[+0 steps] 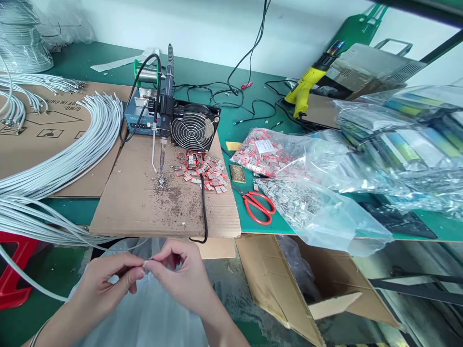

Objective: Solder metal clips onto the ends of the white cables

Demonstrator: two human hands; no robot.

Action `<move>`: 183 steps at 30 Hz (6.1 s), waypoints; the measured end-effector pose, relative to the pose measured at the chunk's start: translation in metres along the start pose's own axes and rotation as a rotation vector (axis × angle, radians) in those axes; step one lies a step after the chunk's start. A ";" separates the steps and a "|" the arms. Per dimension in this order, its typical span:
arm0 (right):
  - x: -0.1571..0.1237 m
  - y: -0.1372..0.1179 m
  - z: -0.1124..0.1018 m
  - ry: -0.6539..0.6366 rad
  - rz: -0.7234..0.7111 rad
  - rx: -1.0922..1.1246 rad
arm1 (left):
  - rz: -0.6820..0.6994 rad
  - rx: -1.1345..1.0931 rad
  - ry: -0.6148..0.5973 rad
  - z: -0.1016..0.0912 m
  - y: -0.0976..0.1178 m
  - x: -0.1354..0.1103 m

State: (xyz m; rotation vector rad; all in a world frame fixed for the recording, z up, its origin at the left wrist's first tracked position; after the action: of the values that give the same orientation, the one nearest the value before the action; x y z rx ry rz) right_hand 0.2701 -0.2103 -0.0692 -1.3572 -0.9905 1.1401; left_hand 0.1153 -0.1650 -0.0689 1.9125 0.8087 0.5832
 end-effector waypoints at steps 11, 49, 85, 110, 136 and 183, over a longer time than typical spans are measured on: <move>-0.004 0.016 0.019 0.295 -0.139 0.561 | -0.437 -0.660 0.044 0.016 0.003 -0.003; -0.004 -0.012 -0.006 0.076 -0.739 -0.488 | -0.524 -0.801 0.056 0.006 -0.005 0.002; 0.121 -0.058 -0.088 -0.170 -0.208 -0.590 | -0.440 -0.287 -0.360 -0.072 -0.004 0.155; 0.133 -0.037 -0.045 -0.190 0.261 0.159 | -0.556 -0.563 -0.237 -0.063 0.001 0.155; 0.133 -0.041 -0.049 -0.208 0.299 0.197 | -0.593 -0.608 -0.263 -0.063 0.001 0.155; 0.135 -0.043 -0.046 -0.222 0.334 0.235 | -0.616 -0.494 -0.353 -0.068 -0.003 0.158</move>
State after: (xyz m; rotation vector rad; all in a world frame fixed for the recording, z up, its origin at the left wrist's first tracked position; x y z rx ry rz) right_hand 0.3436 -0.0839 -0.0412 -1.2514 -0.7687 1.6342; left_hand 0.1730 -0.0075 -0.0317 1.1793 0.8663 0.0454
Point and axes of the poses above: each hand's wrist, its own x-axis towards the middle knuckle, its own z-axis out of the palm, y = z × x, the point moved 1 cm from there along x, towards the middle knuckle
